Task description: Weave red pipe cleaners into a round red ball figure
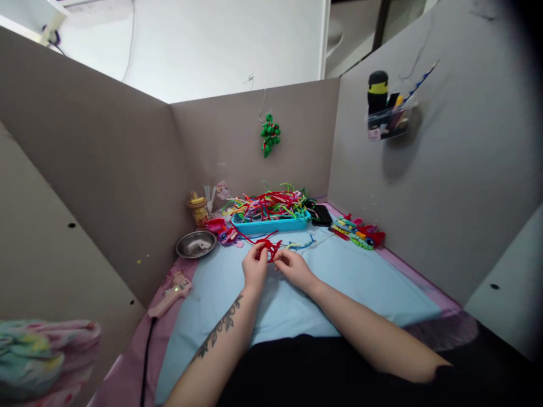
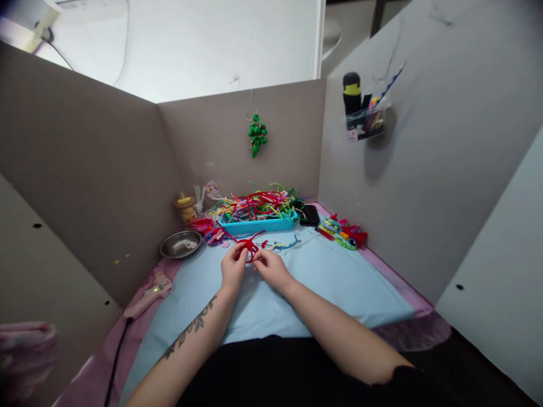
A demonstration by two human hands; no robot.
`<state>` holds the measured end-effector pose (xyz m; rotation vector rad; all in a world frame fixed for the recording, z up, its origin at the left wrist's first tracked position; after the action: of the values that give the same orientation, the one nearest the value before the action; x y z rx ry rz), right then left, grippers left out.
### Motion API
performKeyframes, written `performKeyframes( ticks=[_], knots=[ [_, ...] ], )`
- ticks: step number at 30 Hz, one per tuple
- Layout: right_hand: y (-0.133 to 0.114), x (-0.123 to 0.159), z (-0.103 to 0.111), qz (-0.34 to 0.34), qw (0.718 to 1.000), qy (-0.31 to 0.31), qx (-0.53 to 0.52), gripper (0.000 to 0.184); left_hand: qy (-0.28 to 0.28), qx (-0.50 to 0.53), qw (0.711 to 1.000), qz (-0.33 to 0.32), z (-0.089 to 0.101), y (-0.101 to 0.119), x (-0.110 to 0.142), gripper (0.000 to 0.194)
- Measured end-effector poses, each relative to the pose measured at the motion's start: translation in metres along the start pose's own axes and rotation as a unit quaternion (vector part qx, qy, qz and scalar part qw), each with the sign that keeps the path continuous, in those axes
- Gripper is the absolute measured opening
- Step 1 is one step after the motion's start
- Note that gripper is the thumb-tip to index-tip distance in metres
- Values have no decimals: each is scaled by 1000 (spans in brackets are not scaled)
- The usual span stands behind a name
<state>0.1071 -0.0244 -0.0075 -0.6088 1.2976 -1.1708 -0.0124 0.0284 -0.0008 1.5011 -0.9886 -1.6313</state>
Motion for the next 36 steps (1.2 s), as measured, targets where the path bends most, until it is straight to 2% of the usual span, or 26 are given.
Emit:
performKeyframes(
  ticks=[8,15,23,29,36],
  knots=[
    [-5,0,3,36,999,10,40,7,4,5,1000,-2,0,3,0,21],
    [-2,0,1,31,998,-3,47,8,9,11,1000,-4,1,4,0,24],
    [0,3,1,23,997,-2,74,11,-34,42,999,8,-4,0,1,25],
    [-9,9,-1,61,988,20,140,13,-54,49,997,18,-6,1,5,22],
    [-18,13,-2,95,984,3,148,16,-61,95,992,55,-7,1,2,23]
  ],
)
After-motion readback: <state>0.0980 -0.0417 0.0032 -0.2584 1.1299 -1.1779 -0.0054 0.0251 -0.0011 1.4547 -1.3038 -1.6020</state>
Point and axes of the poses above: each hand's wrist, its own x-axis away from the middle knuckle, its own z-axis out of the back of the hand, y = z × x, the point moved 2 cm from there along -x, towards the middle knuckle
